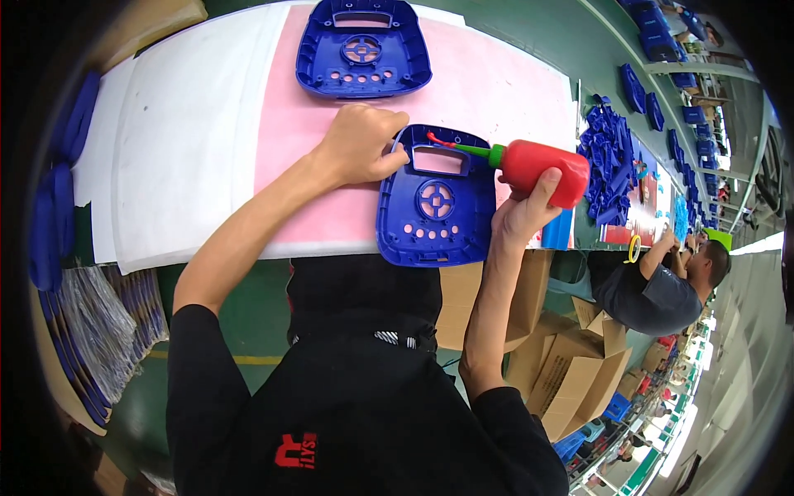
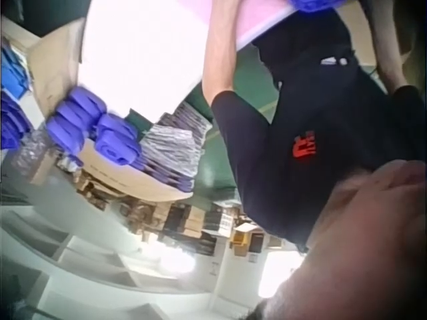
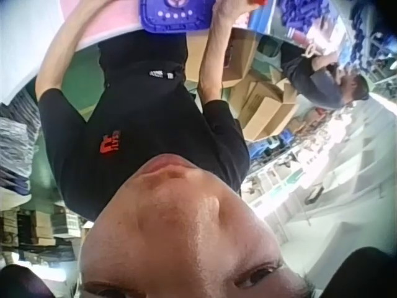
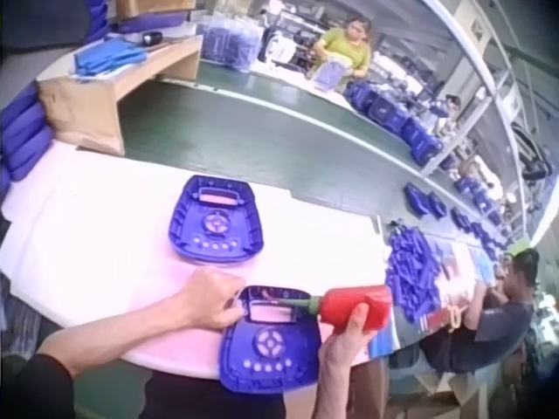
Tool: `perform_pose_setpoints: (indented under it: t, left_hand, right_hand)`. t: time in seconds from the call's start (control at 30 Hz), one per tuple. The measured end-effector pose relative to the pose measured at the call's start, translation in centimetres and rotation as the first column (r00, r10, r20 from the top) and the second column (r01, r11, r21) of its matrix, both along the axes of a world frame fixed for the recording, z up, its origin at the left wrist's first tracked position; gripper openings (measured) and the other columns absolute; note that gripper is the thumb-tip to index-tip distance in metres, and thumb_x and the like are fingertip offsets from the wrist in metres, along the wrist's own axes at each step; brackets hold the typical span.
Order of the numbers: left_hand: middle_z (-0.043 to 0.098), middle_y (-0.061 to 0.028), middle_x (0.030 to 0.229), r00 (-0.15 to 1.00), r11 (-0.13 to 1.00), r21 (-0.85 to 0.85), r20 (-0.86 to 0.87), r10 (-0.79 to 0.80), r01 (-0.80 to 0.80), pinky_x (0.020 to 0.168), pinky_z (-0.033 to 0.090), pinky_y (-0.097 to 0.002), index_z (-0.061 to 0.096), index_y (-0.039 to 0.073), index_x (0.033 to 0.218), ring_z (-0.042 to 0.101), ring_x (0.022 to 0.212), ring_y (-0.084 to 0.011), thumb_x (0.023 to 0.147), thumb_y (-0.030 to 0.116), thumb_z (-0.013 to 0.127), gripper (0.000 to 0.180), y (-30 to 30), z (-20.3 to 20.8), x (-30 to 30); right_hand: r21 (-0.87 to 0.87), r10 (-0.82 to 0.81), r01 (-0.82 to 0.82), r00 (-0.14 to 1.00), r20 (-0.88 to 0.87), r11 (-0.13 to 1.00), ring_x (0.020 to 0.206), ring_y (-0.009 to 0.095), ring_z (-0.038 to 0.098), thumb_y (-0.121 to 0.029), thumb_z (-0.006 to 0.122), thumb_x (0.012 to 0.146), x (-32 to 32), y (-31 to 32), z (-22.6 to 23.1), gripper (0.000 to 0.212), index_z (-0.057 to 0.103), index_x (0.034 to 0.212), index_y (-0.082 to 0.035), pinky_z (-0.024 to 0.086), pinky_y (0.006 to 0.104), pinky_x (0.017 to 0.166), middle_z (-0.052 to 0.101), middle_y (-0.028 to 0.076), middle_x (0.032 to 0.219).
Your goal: Applying lubricant or adhesive to plastic housings and inserting small roller components at an assembly line.
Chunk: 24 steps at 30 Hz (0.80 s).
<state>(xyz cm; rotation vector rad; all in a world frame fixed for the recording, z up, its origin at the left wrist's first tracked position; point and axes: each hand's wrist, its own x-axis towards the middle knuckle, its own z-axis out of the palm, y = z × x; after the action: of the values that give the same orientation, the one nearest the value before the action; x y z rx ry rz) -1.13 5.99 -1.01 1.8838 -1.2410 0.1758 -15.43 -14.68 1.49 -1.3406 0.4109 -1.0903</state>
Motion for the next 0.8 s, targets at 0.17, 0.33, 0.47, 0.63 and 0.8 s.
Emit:
perform_pose_setpoints:
  t: [0.17, 0.33, 0.47, 0.63, 0.8]
  left_hand:
    - [0.052, -0.0161, 0.057, 1.0, 1.0, 0.027, 0.009, 0.005, -0.005, 0.053, 0.041, -0.0453, 0.048, 0.002, 0.065, 0.053, 0.054, -0.0372, 0.063, 0.019, 0.06, 0.021, 0.1, 0.1, 0.0]
    - [0.054, -0.0168, 0.057, 1.0, 0.999, 0.042, 0.022, 0.008, -0.009, 0.053, 0.043, -0.0458, 0.05, 0.002, 0.065, 0.056, 0.054, -0.0375, 0.063, 0.021, 0.061, 0.022, 0.1, 0.1, 0.0]
    - [0.051, -0.0161, 0.057, 1.0, 0.999, 0.034, -0.007, 0.009, -0.009, 0.053, 0.041, -0.0456, 0.048, 0.002, 0.065, 0.053, 0.054, -0.0369, 0.064, 0.018, 0.06, 0.021, 0.2, -0.1, 0.0]
    - [0.049, -0.0158, 0.057, 1.0, 0.999, 0.04, -0.005, -0.007, 0.007, 0.055, 0.039, -0.046, 0.045, 0.002, 0.066, 0.051, 0.055, -0.037, 0.066, 0.017, 0.06, 0.021, -0.2, 0.3, 0.0]
    - [0.054, -0.0191, 0.062, 1.0, 0.998, 0.061, -0.002, 0.001, -0.001, 0.057, 0.043, -0.047, 0.049, 0.002, 0.066, 0.056, 0.06, -0.0392, 0.065, 0.019, 0.059, 0.02, -0.4, 0.7, 0.2]
  right_hand:
    - [-0.079, -0.131, 0.14, 0.986, 0.107, 0.987, 0.087, 0.024, 0.065, -0.034, 0.07, 0.088, -0.3, 0.9, 0.0, 0.049, 0.05, 0.117, 0.0, 0.057, 0.0344, 0.066, 0.062, 0.013, 0.104]
    - [-0.072, -0.106, 0.112, 0.991, 0.081, 0.991, 0.097, 0.022, 0.063, -0.03, 0.073, 0.087, -0.3, 1.3, 0.3, 0.047, 0.053, 0.117, 0.0, 0.055, 0.0361, 0.084, 0.062, 0.011, 0.109]
    - [-0.175, -0.117, 0.117, 0.993, 0.015, 0.977, 0.089, 0.022, 0.065, -0.031, 0.071, 0.089, 0.3, 1.8, 0.4, 0.043, 0.053, 0.113, -0.001, 0.057, 0.0376, 0.078, 0.063, 0.012, 0.103]
    - [-0.175, -0.172, 0.184, 0.982, 0.082, 0.967, 0.095, 0.019, 0.062, -0.028, 0.077, 0.085, -0.2, 1.8, 0.6, 0.045, 0.057, 0.113, 0.0, 0.052, 0.033, 0.083, 0.064, 0.009, 0.105]
    - [0.051, -0.056, 0.06, 0.995, -0.079, 0.997, 0.089, 0.018, 0.064, -0.026, 0.072, 0.089, 0.8, 0.7, 0.0, 0.037, 0.056, 0.112, -0.001, 0.054, 0.0354, 0.075, 0.064, 0.009, 0.102]
